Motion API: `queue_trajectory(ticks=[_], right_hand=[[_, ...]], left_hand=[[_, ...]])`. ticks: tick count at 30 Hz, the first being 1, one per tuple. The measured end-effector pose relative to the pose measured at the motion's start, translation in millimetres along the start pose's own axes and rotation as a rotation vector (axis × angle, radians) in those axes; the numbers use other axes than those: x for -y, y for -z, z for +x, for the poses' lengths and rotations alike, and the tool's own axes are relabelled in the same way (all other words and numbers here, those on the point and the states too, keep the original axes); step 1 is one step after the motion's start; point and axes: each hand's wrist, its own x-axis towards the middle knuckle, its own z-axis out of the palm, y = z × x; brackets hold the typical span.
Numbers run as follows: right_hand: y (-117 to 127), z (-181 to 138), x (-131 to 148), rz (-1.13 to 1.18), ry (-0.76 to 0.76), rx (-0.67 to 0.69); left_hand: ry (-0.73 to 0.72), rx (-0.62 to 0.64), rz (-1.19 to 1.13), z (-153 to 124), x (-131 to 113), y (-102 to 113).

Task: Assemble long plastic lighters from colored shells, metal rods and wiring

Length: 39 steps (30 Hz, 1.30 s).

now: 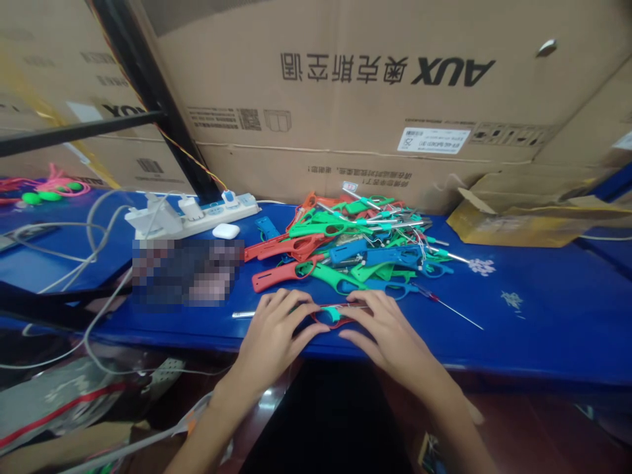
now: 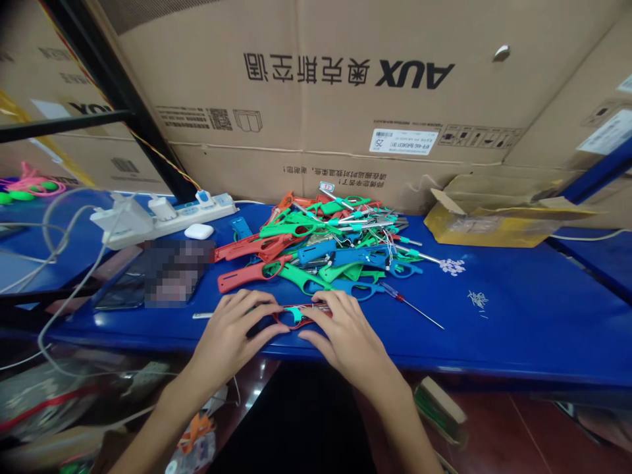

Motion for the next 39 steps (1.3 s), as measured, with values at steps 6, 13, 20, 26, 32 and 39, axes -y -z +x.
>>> queue_trajectory(ticks=[6, 13, 20, 26, 32, 39], right_hand=[[1, 0, 2, -0.017, -0.002, -0.008], [2, 0, 1, -0.007, 0.000, -0.021], [2, -1, 2, 0.008, -0.023, -0.016], [1, -1, 2, 0.020, -0.036, -0.007], [0, -2, 1, 0.023, -0.034, -0.033], [0, -3, 0, 0.025, -0.026, -0.061]], left_hand=[[0.028, 0.042, 0.015, 0, -1, 0], [0.011, 0.093, 0.077, -6, 2, 9], [0.188, -0.233, 0.231, -21, 54, 51], [0.266, -0.200, 0.406, -26, 114, 76], [0.225, -0.051, 0.444, -3, 133, 74], [0.274, 0.099, 0.589, 23, 141, 64]])
